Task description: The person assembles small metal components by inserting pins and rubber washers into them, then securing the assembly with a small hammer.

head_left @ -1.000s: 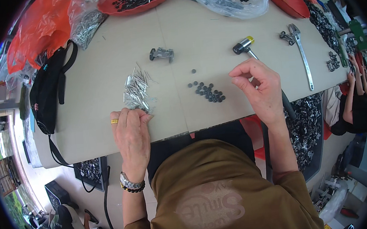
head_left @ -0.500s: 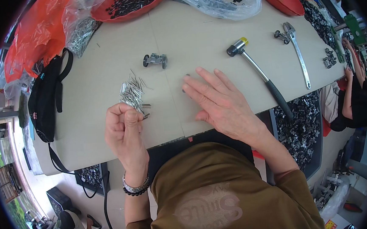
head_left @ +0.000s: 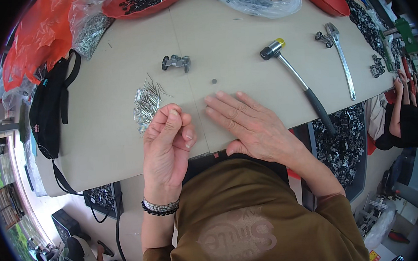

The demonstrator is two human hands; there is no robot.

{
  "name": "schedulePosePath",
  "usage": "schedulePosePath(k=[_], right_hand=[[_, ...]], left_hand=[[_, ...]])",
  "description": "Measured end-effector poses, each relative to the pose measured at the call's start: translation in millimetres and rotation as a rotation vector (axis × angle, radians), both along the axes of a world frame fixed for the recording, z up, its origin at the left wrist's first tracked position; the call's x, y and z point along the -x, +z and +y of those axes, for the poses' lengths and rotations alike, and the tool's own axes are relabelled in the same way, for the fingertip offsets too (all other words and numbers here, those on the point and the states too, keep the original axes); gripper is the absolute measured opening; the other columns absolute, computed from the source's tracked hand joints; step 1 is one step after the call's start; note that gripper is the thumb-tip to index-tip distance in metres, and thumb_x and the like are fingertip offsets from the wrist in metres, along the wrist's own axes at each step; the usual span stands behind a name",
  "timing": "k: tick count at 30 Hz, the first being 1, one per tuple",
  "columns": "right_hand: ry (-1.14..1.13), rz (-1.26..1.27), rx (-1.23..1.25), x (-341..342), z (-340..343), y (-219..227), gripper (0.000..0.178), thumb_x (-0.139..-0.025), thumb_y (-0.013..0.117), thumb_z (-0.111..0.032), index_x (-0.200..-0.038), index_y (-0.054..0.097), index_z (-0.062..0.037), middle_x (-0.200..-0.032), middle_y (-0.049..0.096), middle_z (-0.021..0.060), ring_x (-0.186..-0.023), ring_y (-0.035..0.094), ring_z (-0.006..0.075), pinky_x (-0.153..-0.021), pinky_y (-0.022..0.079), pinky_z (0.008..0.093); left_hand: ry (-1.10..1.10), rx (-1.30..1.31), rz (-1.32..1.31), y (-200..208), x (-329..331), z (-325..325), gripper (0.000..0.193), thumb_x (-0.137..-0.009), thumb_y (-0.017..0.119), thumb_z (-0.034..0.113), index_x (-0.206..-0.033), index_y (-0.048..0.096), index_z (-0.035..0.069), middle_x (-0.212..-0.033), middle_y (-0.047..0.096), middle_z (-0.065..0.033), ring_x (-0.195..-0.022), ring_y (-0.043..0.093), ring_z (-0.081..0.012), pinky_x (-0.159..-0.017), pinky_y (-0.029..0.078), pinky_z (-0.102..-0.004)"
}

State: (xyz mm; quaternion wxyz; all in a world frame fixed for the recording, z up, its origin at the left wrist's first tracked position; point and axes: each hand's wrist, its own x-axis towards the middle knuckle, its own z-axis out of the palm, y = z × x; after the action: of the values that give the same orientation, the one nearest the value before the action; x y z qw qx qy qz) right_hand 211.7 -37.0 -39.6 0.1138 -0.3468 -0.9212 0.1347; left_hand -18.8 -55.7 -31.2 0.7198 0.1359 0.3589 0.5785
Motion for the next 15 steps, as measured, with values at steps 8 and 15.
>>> schedulePosePath(k=[8, 15], right_hand=[[-0.076, 0.323, 0.029, -14.4, 9.2, 8.0, 0.071, -0.094, 0.057, -0.048, -0.149, 0.05, -0.0034, -0.159, 0.043, 0.0154, -0.147, 0.041, 0.0368, -0.119, 0.035, 0.0501], [-0.384, 0.566, -0.162, -41.7, 10.8, 16.0, 0.04, -0.096, 0.065, -0.01, -0.135, 0.064, -0.002, -0.14, 0.061, 0.0172, -0.134, 0.055, 0.0376, -0.112, 0.044, 0.0453]], left_hand=[[-0.044, -0.087, 0.29, 1.5, -14.0, 1.7, 0.009, -0.102, 0.066, 0.013, -0.107, 0.064, 0.006, -0.093, 0.07, -0.0031, -0.074, 0.058, -0.0094, -0.065, 0.047, -0.023], [-0.095, -0.331, 0.854, -12.6, -24.7, 3.7, 0.006, -0.097, 0.072, 0.005, -0.101, 0.067, 0.002, -0.09, 0.064, 0.0027, -0.077, 0.055, -0.0035, -0.071, 0.045, -0.0185]])
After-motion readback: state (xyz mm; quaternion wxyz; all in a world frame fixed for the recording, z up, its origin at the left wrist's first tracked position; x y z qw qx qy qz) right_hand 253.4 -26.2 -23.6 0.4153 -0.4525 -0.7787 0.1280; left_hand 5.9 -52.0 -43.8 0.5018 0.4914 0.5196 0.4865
